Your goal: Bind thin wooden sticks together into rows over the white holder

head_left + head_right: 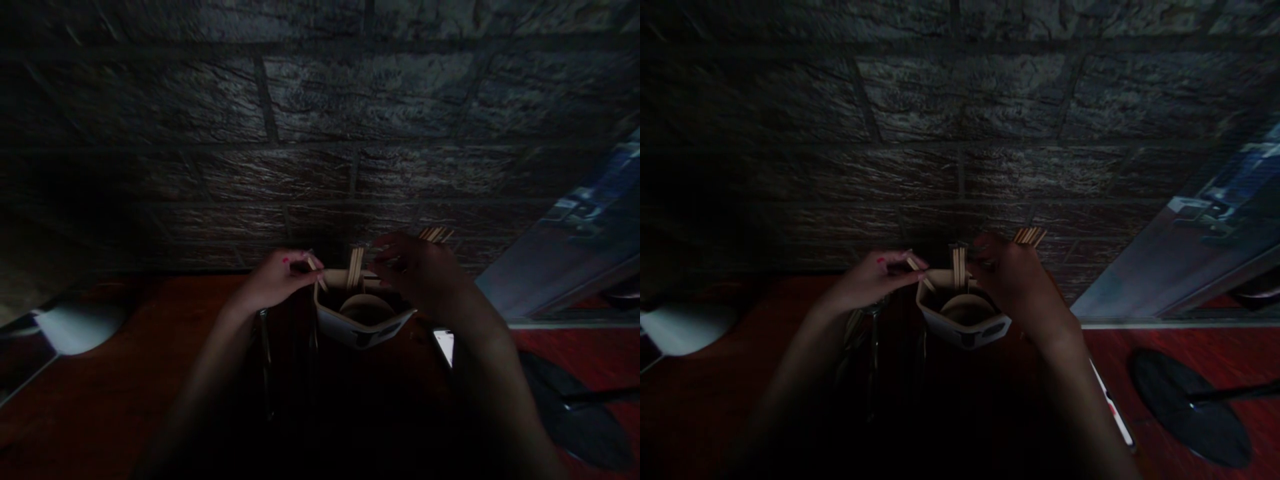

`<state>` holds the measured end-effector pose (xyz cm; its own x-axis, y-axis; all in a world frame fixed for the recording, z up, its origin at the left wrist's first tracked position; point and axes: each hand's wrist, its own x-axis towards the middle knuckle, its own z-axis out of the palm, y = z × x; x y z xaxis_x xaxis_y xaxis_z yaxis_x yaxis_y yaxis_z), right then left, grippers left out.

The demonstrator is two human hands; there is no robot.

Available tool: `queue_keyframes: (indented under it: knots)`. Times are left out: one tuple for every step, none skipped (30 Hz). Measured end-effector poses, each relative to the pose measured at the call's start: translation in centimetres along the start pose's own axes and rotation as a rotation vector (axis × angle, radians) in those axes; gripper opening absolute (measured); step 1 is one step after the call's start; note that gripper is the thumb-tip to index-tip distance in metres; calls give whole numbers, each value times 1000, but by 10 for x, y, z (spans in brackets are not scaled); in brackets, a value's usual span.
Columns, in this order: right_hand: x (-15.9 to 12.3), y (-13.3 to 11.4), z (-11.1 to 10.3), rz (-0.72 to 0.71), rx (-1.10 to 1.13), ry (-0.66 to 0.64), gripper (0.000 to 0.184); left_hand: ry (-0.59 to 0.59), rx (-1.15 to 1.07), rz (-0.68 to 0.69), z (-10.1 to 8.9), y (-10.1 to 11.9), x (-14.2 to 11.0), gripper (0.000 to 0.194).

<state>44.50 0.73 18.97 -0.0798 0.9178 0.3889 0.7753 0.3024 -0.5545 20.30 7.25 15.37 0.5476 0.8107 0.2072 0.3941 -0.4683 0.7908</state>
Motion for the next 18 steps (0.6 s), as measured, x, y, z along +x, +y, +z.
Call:
queue_keyframes:
  knots:
    - [0, -1, 0, 4, -4, -5, 18, 20, 20, 11, 2, 3, 1, 17]
    - [1, -1, 0, 7, -9, -16, 18, 41, 32, 21, 4, 5, 1, 17]
    - [1, -2, 1, 9, -12, -27, 18, 64, 32, 28, 7, 6, 3, 16]
    - [2, -2, 2, 8, -11, -42, 18, 87, 22, 34, 10, 7, 4, 17]
    - [3, -2, 3, 5, -6, -63, 18, 114, 2, 40, 14, 7, 5, 19]
    - [4, -2, 5, 5, 2, -89, 18, 138, -27, 47, 17, 5, 7, 21]
    - [5, -2, 7, 11, 12, -112, 18, 161, -60, 58, 21, 4, 9, 20]
    - [6, -2, 8, 21, 20, -132, 19, 184, -95, 70, 24, 2, 10, 16]
    - [7, -2, 10, 35, 24, -150, 19, 197, -127, 75, 27, -1, 12, 12]
    - [8, -3, 11, 50, 27, -163, 20, 211, -154, 79, 30, -2, 13, 11]
    - [9, -3, 12, 57, 30, -173, 23, 224, -171, 80, 32, -4, 15, 12]
    - [9, -3, 13, 57, 34, -185, 25, 238, -183, 78, 34, -5, 16, 13]
    - [10, -3, 14, 52, 41, -201, 26, 259, -191, 77, 36, -5, 16, 13]
    - [11, -3, 15, 49, 51, -217, 27, 278, -198, 77, 38, -5, 17, 13]
    - [11, -2, 16, 49, 61, -234, 27, 294, -203, 77, 39, -5, 18, 13]
    - [12, -1, 17, 53, 69, -249, 25, 302, -209, 76, 40, -4, 18, 13]
    - [13, -1, 17, 61, 77, -264, 24, 296, -214, 78, 41, -3, 18, 13]
    - [13, 0, 18, 72, 81, -278, 21, 284, -217, 85, 42, -3, 18, 13]
